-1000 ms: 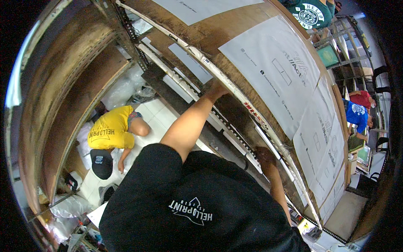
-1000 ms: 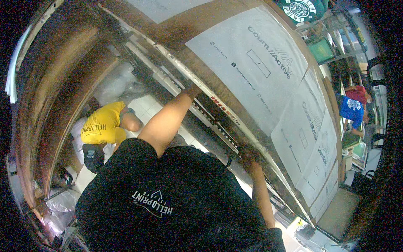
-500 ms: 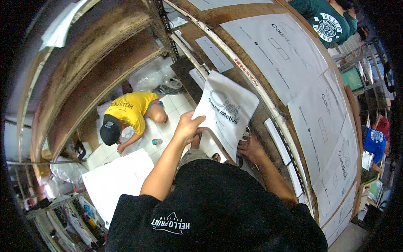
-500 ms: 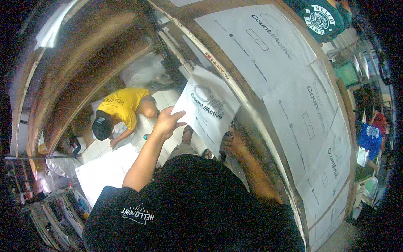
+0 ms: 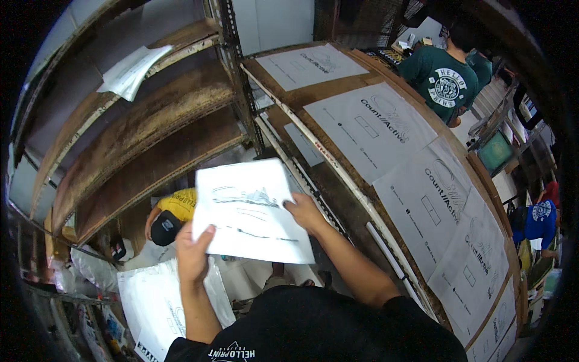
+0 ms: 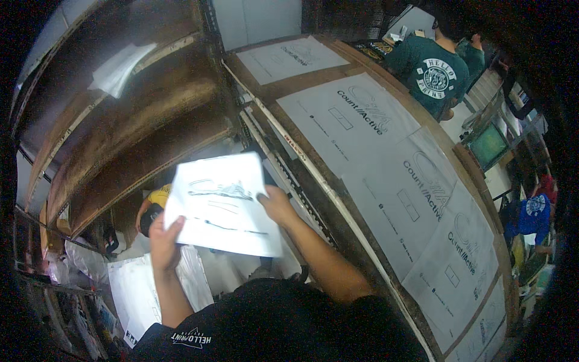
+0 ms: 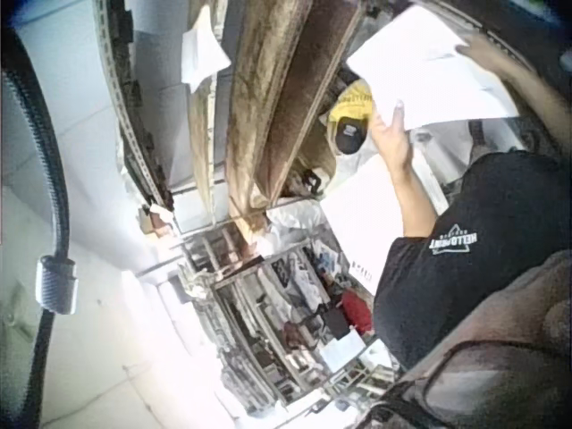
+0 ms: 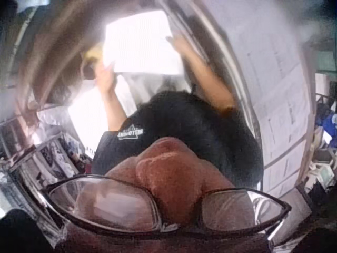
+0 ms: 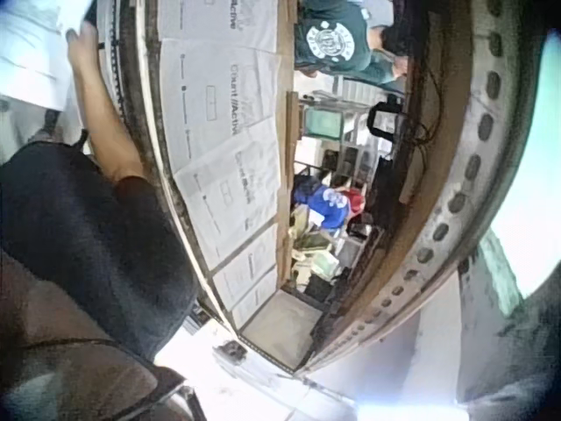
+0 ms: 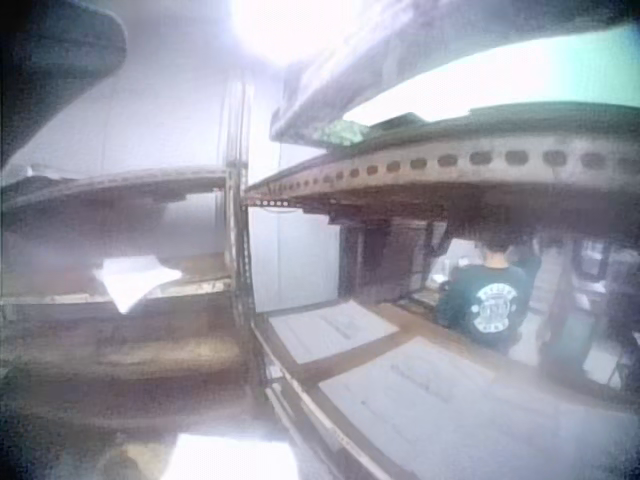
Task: The person takes printed plastic bags from a stack, places them on a table, uses a marker to label them, and then places the finished bags on a shelf.
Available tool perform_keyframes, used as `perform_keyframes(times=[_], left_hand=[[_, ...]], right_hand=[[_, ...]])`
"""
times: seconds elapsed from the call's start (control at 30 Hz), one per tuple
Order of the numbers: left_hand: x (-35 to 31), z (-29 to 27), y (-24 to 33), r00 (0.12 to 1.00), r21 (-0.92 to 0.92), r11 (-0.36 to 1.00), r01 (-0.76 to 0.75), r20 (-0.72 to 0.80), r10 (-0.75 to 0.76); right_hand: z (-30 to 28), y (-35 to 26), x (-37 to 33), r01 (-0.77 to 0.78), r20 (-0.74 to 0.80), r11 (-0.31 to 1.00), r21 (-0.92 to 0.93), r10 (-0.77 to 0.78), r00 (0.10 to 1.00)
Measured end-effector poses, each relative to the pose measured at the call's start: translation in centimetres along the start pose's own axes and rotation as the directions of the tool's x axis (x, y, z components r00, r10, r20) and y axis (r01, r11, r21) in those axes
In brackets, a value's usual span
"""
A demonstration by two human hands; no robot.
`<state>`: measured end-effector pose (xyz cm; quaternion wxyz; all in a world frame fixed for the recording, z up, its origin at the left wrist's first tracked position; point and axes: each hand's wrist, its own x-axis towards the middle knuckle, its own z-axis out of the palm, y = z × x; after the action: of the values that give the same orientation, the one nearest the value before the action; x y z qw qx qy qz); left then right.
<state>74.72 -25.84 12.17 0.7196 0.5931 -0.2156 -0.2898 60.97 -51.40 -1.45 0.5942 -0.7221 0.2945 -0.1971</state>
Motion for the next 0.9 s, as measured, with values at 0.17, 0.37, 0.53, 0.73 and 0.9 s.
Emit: perform_keyframes(times=[0.17, 0.37, 0.53, 0.73, 0.9], left_hand=[[2.2, -3.5, 6.5, 0.957, -0.056, 0.961, -0.271, -0.121, 0.263], [8.5, -3.5, 10.9, 0.91, -0.178, 0.893, -0.414, -0.052, 0.412], [15.7, 2.5, 8.4, 0.925, -0.241, 0.903, -0.355, 0.049, 0.377], [22.9, 15.8, 5.6, 0.874, -0.323, 0.944, -0.059, 0.441, 0.205], [22.9, 24.3, 3.9, 0.744, -0.356, 0.926, 0.122, 0.65, 0.152]], right_hand=[[1.8, -12.2, 9.2, 0.375, 0.082, 0.911, -0.171, -0.367, 0.927], [-2.3, -25.1, 17.4, 0.484, 0.114, 0.815, -0.319, -0.474, 0.873], [-13.1, -27.8, 16.6, 0.335, 0.027, 0.848, -0.411, -0.356, 0.934], [-26.9, -24.2, 9.0, 0.259, -0.478, 0.921, -0.29, -0.374, 0.795], [-31.0, -20.6, 1.4, 0.195, -0.71, 0.949, -0.248, -0.314, 0.631]])
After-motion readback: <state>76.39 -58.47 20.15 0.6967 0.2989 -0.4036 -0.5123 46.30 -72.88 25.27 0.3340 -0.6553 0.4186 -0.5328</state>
